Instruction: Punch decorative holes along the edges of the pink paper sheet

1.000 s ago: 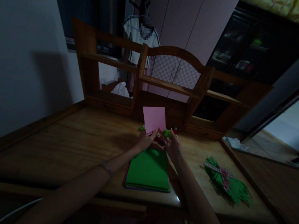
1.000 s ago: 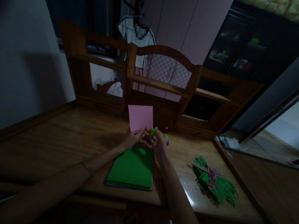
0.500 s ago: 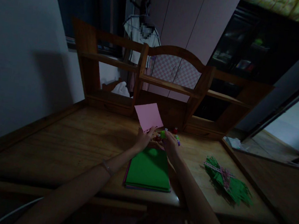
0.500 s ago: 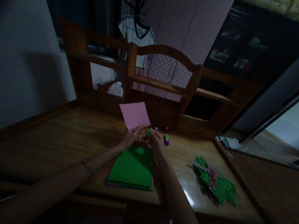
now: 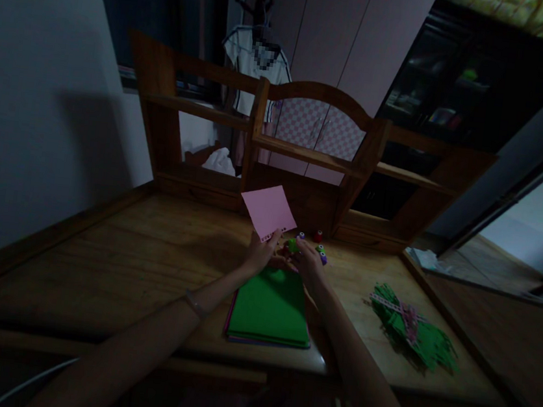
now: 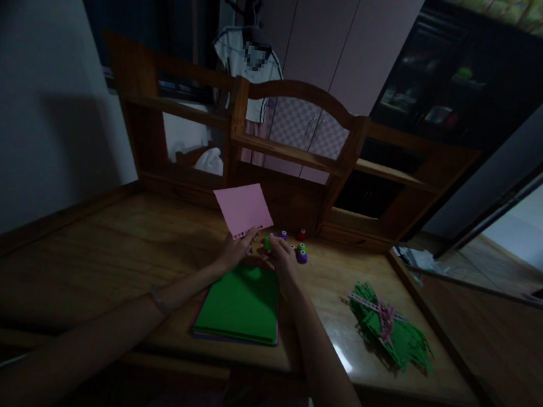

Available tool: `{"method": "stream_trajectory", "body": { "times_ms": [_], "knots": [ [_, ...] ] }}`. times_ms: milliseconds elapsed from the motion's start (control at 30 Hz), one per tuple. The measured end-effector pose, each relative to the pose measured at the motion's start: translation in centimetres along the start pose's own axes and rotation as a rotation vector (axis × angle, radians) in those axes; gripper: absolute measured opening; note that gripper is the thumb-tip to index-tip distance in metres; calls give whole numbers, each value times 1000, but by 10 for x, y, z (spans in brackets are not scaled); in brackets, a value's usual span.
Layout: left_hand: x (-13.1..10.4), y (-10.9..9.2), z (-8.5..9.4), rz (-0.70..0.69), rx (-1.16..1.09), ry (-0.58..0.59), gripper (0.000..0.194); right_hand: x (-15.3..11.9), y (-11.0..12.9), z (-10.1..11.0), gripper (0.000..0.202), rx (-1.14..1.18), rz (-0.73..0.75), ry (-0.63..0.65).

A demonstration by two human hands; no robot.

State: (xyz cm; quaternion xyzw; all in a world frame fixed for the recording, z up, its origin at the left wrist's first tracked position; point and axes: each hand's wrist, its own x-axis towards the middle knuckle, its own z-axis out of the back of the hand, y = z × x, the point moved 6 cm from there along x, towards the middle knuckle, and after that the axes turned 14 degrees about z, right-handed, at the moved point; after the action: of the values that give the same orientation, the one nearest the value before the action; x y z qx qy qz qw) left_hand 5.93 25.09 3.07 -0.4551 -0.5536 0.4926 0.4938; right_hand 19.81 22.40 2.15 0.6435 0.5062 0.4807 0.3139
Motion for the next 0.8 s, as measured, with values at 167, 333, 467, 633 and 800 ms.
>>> {"method": "stream_trajectory", "body": {
  "times_ms": [167, 333, 467, 633, 800],
  "knots": [
    [-1, 0, 0, 34, -1, -2, 29, 1, -6, 3, 30, -9, -30, -7],
    [0, 1, 0, 34, -28, 4, 29, 2, -10, 5, 33, -20, -54, -4],
    [1, 5, 0, 76, -54, 0, 30, 2, -10, 6, 33, -45, -47, 9],
    [-1, 5, 1, 106, -82, -1, 30, 2, -11, 6, 33, -63, -56, 27],
    [0, 5, 0, 94, -57, 1, 33, 1, -9, 5, 30, -80, -37, 32]
  ]
}}
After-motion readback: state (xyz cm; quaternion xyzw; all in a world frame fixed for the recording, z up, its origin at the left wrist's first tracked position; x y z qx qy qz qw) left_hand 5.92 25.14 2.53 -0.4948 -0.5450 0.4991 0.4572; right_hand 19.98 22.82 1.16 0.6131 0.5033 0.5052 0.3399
